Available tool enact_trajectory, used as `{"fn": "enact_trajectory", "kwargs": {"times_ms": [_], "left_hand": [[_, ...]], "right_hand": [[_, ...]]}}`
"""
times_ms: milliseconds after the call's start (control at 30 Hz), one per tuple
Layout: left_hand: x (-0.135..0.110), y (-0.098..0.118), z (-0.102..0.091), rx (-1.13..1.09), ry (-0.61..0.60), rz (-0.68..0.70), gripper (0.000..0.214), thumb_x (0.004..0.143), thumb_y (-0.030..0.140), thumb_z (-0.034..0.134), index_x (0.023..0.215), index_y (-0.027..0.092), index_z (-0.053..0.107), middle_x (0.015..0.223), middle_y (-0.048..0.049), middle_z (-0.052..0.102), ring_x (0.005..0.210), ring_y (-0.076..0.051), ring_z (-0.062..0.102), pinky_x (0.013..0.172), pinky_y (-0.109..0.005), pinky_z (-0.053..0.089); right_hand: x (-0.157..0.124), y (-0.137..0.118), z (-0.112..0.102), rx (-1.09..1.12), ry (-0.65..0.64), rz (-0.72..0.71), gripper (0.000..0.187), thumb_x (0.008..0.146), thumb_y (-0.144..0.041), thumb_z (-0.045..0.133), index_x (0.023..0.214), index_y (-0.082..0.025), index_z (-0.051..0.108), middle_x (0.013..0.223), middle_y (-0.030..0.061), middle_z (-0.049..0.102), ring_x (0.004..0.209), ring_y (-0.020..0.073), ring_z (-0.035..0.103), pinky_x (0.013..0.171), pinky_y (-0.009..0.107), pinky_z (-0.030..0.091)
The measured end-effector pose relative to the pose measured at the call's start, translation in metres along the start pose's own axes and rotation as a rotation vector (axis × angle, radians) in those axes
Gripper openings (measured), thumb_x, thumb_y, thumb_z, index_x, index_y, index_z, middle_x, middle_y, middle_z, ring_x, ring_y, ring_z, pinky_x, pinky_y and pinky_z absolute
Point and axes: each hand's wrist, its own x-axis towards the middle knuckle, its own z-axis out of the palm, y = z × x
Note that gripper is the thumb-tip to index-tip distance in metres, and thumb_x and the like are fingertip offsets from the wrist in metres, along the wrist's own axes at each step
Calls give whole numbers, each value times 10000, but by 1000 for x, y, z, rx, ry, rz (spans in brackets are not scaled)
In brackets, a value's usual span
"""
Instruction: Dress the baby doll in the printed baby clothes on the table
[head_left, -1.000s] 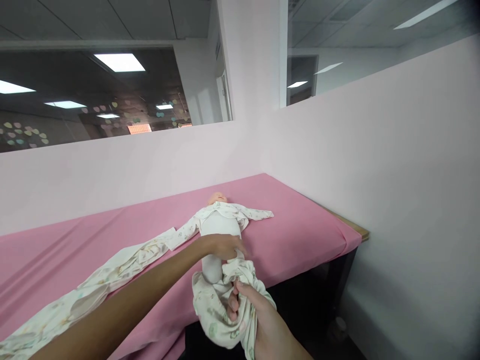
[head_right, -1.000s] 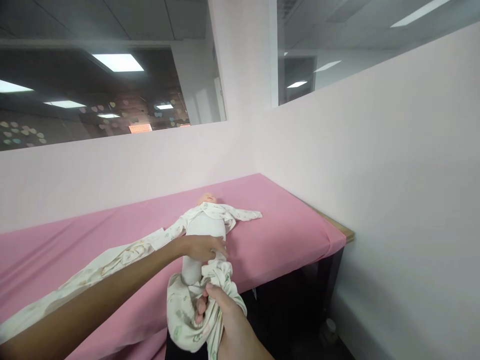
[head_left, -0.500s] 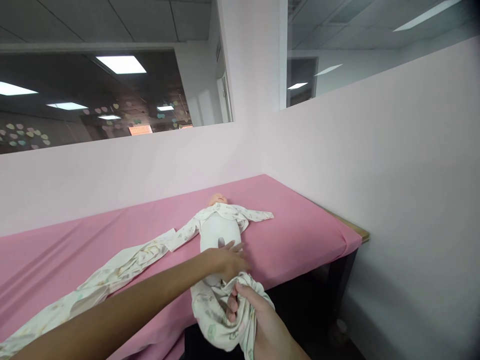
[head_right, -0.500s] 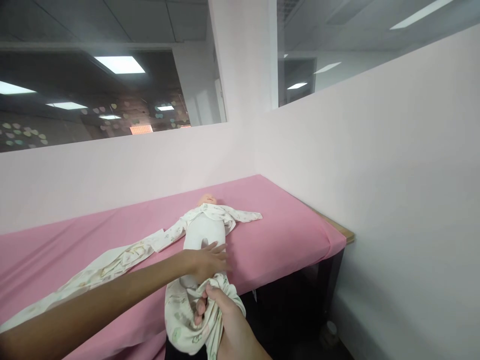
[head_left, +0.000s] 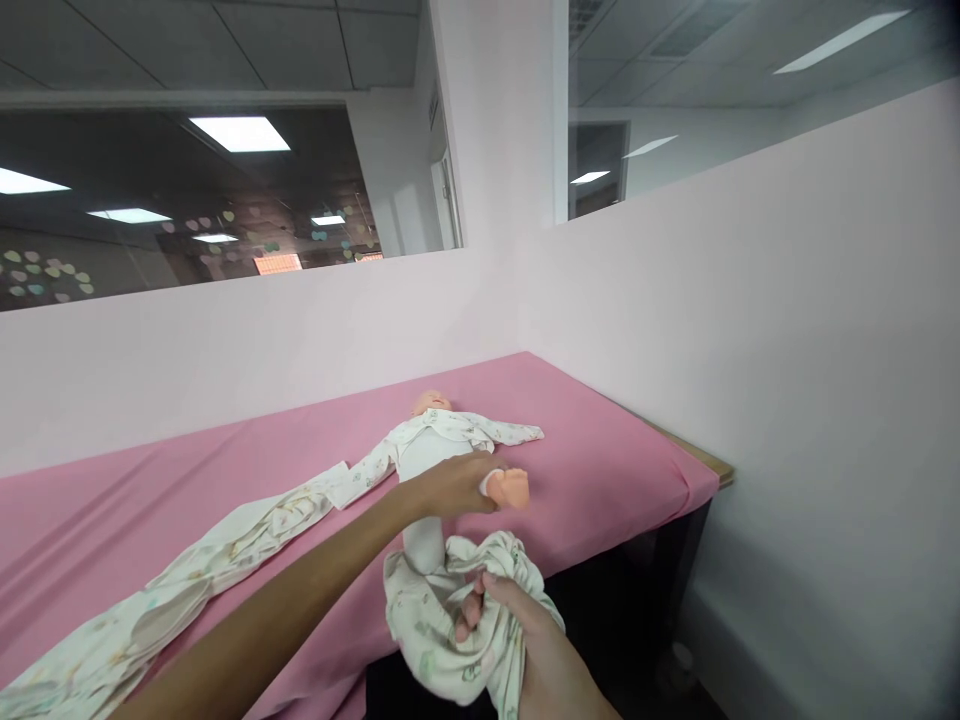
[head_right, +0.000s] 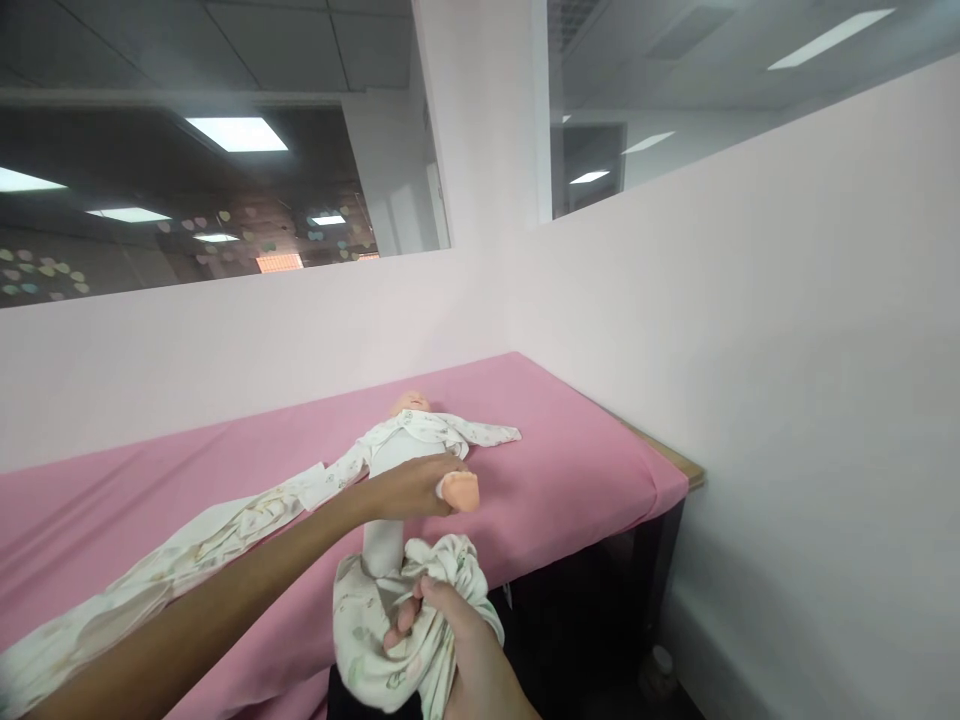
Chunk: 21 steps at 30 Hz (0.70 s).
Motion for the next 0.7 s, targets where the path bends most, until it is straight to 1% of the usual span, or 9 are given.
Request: {"fn": "enact_trajectory", "kwargs": {"times_ms": [67, 100, 200, 300, 367, 467, 533, 600, 700], "left_hand": [[-4, -3, -3, -50, -12, 16, 155, 771, 153, 564, 917, 203, 550, 927, 20, 619, 823, -137, 569, 689, -219, 428], [-6, -4, -1, -50, -20, 38, 175, 782, 151, 546, 950, 203, 550, 957, 8, 618, 858, -151, 567, 713, -232, 432], [-11, -10, 14, 52, -5, 114, 232, 785, 162, 548, 1014, 203, 553, 1059, -31, 610, 967, -199, 554, 818, -290, 431], [-12, -16, 31, 189, 13, 169, 262, 787, 169, 558, 1047, 195, 539, 1102, -61, 596, 1014, -217, 549, 870, -322, 426], [-13, -18, 38, 265, 23, 186, 255, 799, 176, 559, 1052, 191, 534, 1110, -69, 590, 1028, -219, 545, 881, -327, 423], [-14, -18, 46, 376, 22, 213, 258, 804, 238, 597, 1048, 180, 537, 1126, -86, 583, 1043, -234, 535, 900, -346, 409], [-15, -17, 52, 449, 1, 213, 287, 787, 249, 619, 1051, 168, 542, 1112, -99, 589, 1045, -247, 531, 904, -361, 401], [-14, -15, 58, 507, -13, 208, 318, 769, 213, 620, 1072, 160, 540, 1099, -108, 596, 1064, -257, 524, 923, -377, 389], [-13, -12, 67, 524, -6, 177, 277, 805, 160, 553, 1081, 163, 539, 1110, -111, 606, 1111, -257, 512, 966, -394, 365]], "right_hand": [[4, -6, -3, 56, 77, -87, 256, 595, -294, 815, 659, -157, 608, 620, 23, 643, 604, 157, 615, 619, 284, 516], [7, -9, -4, 73, 126, -138, 242, 592, -271, 813, 675, -159, 615, 646, 27, 658, 634, 167, 633, 630, 291, 527], [14, -20, -9, 79, 258, -252, 257, 530, -166, 811, 714, -157, 633, 671, 33, 681, 693, 208, 667, 630, 313, 547], [15, -29, -14, 77, 312, -307, 320, 489, -97, 796, 766, -154, 645, 683, 20, 687, 710, 220, 676, 625, 316, 553], [15, -33, -18, 66, 306, -354, 305, 513, -107, 791, 775, -159, 645, 702, 15, 687, 723, 213, 675, 635, 311, 555], [16, -35, -23, 26, 226, -403, 253, 563, -152, 788, 767, -179, 639, 722, 4, 679, 744, 193, 668, 658, 300, 555], [19, -33, -25, -10, 167, -401, 225, 601, -203, 788, 768, -199, 637, 722, -5, 670, 744, 185, 666, 662, 299, 554], [22, -29, -24, -38, 150, -380, 216, 639, -260, 785, 795, -209, 644, 709, -3, 665, 737, 190, 668, 658, 308, 556], [26, -21, -22, -73, 116, -334, 255, 681, -309, 777, 881, -209, 657, 704, 3, 670, 715, 192, 674, 654, 314, 555]]}}
